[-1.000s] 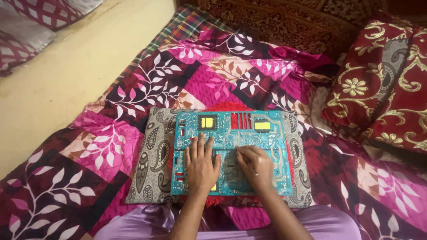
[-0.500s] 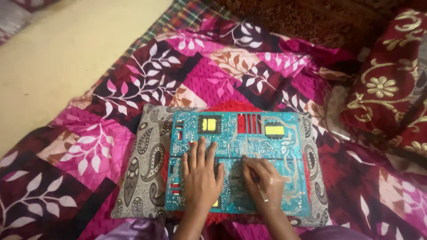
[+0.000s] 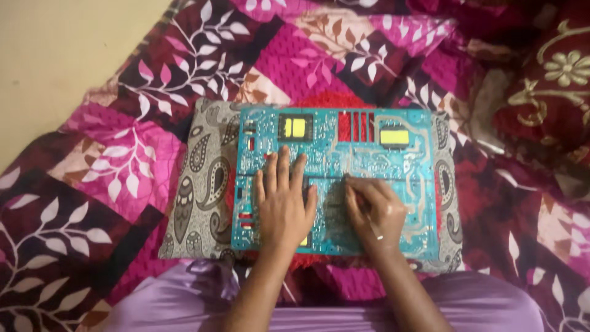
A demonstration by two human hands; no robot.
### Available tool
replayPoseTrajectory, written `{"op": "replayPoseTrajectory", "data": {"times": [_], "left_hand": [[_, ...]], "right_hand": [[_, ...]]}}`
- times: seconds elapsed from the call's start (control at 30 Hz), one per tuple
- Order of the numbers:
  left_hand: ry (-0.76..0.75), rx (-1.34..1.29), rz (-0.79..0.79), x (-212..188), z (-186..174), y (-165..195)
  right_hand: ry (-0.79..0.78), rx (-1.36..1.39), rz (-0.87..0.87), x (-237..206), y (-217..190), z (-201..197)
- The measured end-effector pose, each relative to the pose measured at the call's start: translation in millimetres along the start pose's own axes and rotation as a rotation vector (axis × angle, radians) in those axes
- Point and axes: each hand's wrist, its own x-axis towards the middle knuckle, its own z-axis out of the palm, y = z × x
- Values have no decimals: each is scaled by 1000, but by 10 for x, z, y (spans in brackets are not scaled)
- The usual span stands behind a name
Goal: The person sits on a bed with a large teal circuit board resting on a pillow on their lap. They hold the board steady with one hand while using a pen-like tool in the other hand to work along the board's surface, moving across different sections of the board.
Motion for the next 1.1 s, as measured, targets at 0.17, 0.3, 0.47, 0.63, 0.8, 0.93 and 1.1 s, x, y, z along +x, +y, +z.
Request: {"op": "replayPoseTrajectory", "data": {"times": [0.17,0.3,0.47,0.63,0.8,0.93,1.1], "left_hand": [[-4,33,6,12,-8,-5],[-12,32,3,32,-14,-3],[-16,28,-4,32,-3,-2],[-15,24,-1,38,23,-3],[-10,17,12,33,48,-9],[-21,20,3,40,65,-9],[0,0,21,22,62,-26]], "right_hand": [[-2,79,23,15,6,-9],[-25,116,32,52,21,-28],[-38,63,95,77,0,-33],[-34,50,83,97,-36,-87],[-62,-65,99,99,-63,-185],[-47,-107,96,139,-85,-192],[-95,-130,161,128,-147,-233]]}}
